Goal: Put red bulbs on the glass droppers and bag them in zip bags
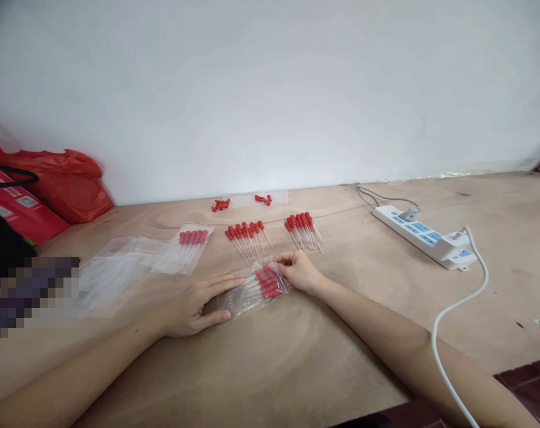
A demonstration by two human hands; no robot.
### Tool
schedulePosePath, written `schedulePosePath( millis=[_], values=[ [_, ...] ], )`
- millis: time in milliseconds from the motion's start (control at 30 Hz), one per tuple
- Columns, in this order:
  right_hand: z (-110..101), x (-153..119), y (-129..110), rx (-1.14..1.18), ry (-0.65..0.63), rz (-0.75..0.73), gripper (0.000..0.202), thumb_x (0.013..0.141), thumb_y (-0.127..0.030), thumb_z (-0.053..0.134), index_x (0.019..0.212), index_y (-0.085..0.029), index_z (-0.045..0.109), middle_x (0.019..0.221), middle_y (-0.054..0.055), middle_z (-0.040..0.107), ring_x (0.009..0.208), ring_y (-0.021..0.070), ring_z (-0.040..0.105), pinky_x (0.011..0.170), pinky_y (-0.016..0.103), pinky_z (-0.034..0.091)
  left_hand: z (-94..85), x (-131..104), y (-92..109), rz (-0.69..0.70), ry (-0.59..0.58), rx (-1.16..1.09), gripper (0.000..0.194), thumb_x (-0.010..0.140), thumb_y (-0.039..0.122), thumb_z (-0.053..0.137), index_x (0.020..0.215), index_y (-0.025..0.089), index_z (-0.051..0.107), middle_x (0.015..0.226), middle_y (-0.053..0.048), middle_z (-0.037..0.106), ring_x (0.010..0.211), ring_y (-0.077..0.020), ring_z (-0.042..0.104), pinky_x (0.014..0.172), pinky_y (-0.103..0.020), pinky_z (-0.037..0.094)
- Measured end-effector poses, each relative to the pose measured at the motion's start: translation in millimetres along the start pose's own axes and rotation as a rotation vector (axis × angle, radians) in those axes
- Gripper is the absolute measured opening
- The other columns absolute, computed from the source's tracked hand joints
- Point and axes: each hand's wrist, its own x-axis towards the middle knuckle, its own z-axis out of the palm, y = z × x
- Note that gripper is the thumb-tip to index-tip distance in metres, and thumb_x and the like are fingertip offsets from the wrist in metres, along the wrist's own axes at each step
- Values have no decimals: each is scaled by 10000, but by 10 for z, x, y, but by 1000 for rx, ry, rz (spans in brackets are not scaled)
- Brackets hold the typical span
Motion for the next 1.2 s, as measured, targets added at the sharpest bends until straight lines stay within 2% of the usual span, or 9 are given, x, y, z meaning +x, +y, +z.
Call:
schedulePosePath(
  millis=[133, 233, 333, 433, 567, 767, 933, 1100, 1200],
  values=[
    [38, 17, 26, -5, 25, -8, 368, 497, -446, 731, 664, -135, 626, 560, 18, 634, 550, 161, 614, 587, 324, 507, -9, 5, 7, 7, -8, 9, 519, 821, 374, 477, 1303, 247, 332, 1334, -58, 398, 1213, -218, 373, 997, -388, 320],
    [15, 49, 52, -65, 122, -38, 357, 490, -422, 734, 671, -140, 611, 548, 8, 618, 495, 131, 575, 506, 269, 471, 3, 4, -8, 17, -16, 11, 494, 825, 368, 473, 1291, 255, 354, 1347, -50, 380, 1227, -215, 355, 1007, -393, 306],
    [-77, 62, 56, -215, 258, -75, 309, 584, -426, 670, 689, -149, 580, 469, -38, 539, 367, 69, 444, 368, 199, 344, 15, 0, -21, 10, -15, 13, 465, 825, 366, 475, 1270, 263, 390, 1347, -47, 380, 1222, -219, 361, 999, -396, 316],
    [-187, 37, 38, -420, 355, -148, 291, 671, -441, 594, 670, -151, 559, 483, -36, 512, 395, 61, 422, 369, 187, 305, 19, -7, -21, 9, 6, 7, 452, 817, 363, 488, 1252, 258, 420, 1332, -53, 400, 1202, -225, 388, 986, -391, 333],
    [-242, -19, -1, -563, 244, -118, 327, 610, -422, 667, 757, -139, 595, 609, 3, 587, 516, 86, 501, 450, 197, 370, 22, -20, -12, 1, 19, -4, 444, 808, 361, 503, 1237, 268, 438, 1316, -50, 419, 1182, -223, 409, 976, -386, 341],
    [-161, 14, -10, -338, -43, 4, 370, 530, -432, 722, 674, -119, 588, 562, -3, 586, 498, 81, 509, 483, 211, 392, 14, 34, -23, -45, 129, -152, 412, 783, 351, 539, 1175, 231, 491, 1244, -66, 474, 1147, -216, 429, 970, -364, 341],
    [37, 56, 73, -240, -86, -67, 400, 502, -447, 736, 681, -130, 571, 498, -51, 514, 435, 51, 437, 436, 192, 334, 6, 177, -70, -262, 221, -329, 494, 741, 386, 572, 1182, 208, 440, 1115, -74, 539, 970, -202, 518, 846, -353, 416],
    [288, 27, 123, -328, -95, -242, 325, 634, -450, 650, 736, -144, 612, 541, -32, 534, 451, 54, 401, 439, 197, 316, 42, 217, 3, -340, 121, -427, 647, 668, 385, 647, 1212, 203, 346, 875, -13, 554, 772, -155, 532, 684, -293, 440],
    [330, 26, 126, -412, -37, -334, 272, 673, -416, 624, 744, -153, 634, 535, -28, 519, 456, 59, 370, 433, 197, 303, 70, 190, 96, -351, 96, -453, 675, 684, 338, 638, 1243, 212, 280, 855, -3, 546, 720, -138, 528, 644, -275, 433]
  ],
)
